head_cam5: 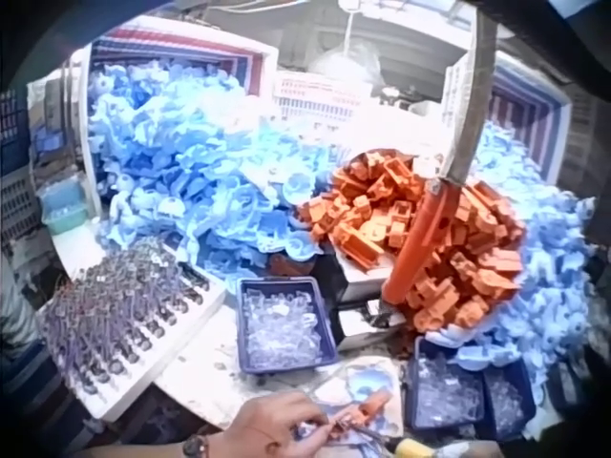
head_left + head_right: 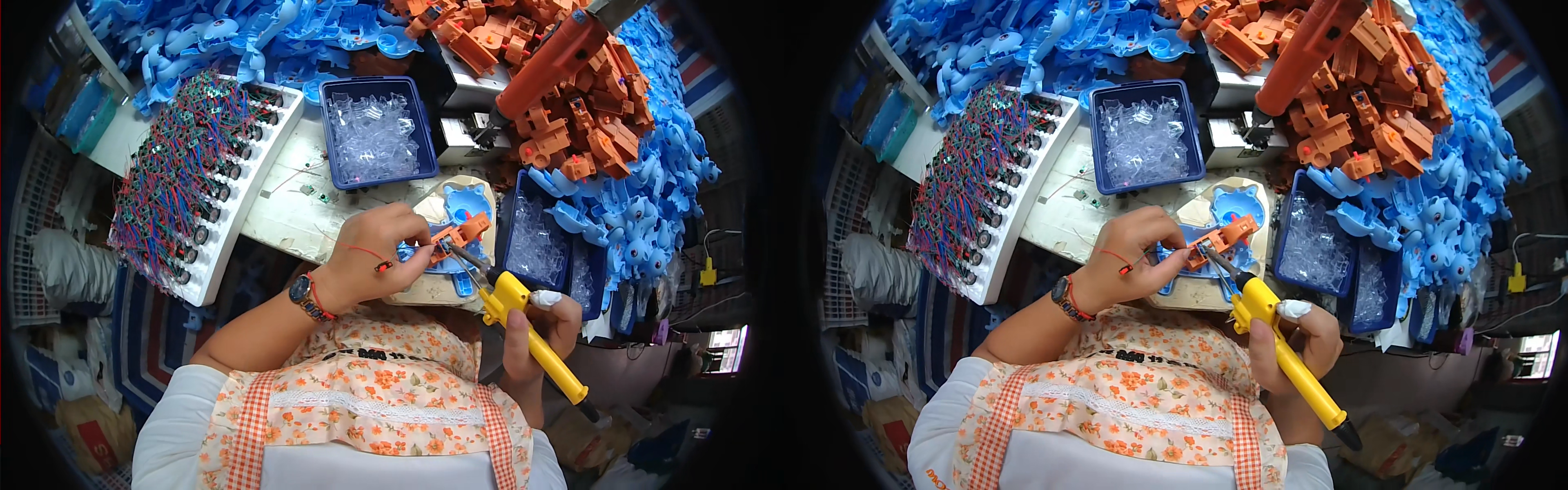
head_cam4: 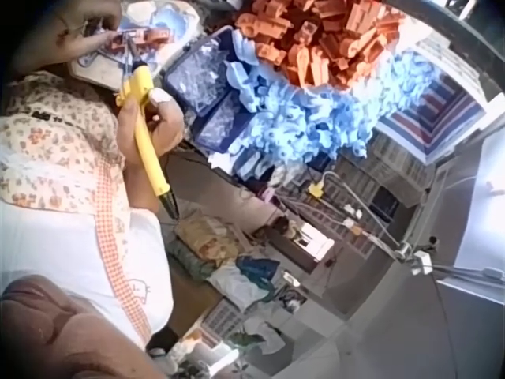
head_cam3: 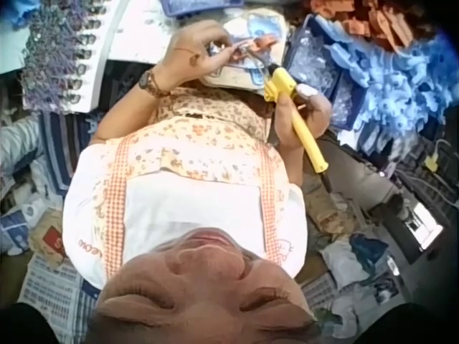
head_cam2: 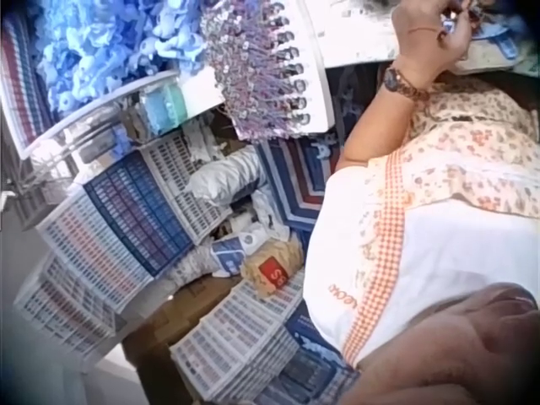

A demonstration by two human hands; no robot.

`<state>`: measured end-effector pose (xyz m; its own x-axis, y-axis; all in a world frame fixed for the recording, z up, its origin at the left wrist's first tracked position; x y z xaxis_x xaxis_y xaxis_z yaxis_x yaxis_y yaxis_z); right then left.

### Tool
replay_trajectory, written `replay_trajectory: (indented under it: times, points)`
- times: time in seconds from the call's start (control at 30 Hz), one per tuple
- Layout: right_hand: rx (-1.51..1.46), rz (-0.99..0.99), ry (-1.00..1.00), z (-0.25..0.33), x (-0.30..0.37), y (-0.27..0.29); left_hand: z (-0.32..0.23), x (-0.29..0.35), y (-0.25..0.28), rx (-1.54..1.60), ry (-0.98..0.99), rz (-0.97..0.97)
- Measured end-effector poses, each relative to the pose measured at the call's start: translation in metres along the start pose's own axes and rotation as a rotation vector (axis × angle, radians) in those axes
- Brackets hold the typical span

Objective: Assembling blue plastic pony toys at a factory workstation.

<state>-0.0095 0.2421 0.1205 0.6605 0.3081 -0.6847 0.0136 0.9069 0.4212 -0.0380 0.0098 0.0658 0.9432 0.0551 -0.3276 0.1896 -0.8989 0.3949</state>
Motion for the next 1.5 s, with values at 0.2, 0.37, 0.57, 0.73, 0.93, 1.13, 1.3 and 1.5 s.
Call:
replay_trajectory:
  times: [0.2,0.37,0.57,0.73,0.93,1.13,1.3,1.5]
  points:
    - [0.044,0.029,0.028,-0.001,-0.003,-0.002,-0.006,-0.004,0.002,-0.053,0.015,0.065]
    - [0.072,0.026,0.025,0.0,-0.004,-0.003,-0.008,-0.006,0.003,-0.053,0.027,0.073]
    - [0.034,0.023,-0.001,-0.001,-0.003,-0.002,-0.01,-0.006,0.006,-0.081,0.024,0.073]
    - [0.156,-0.05,0.103,-0.004,-0.007,-0.004,-0.01,-0.007,0.006,-0.099,0.028,0.099]
    - [0.169,-0.028,0.132,-0.005,-0.009,-0.005,-0.013,-0.009,0.006,-0.14,0.019,0.128]
    - [0.207,0.016,0.151,-0.003,-0.012,-0.004,-0.015,-0.01,0.006,-0.17,0.033,0.146]
    - [0.196,-0.024,0.135,-0.004,-0.01,-0.002,-0.016,-0.011,0.007,-0.183,0.031,0.156]
    - [0.244,0.0,0.18,-0.003,-0.01,-0.001,-0.017,-0.012,0.007,-0.187,0.025,0.164]
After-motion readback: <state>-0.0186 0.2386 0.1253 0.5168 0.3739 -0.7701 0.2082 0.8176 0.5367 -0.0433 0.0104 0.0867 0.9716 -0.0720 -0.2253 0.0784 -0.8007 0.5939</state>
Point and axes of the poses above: each hand's wrist, its own x-axis away from the middle knuckle, its own y-axis out of the back of the hand, z = x × y, the point moved 3 cm from there along -x, towards the middle knuckle, and after that the axes turned 10 degrees about y, right-handed, at the moved point
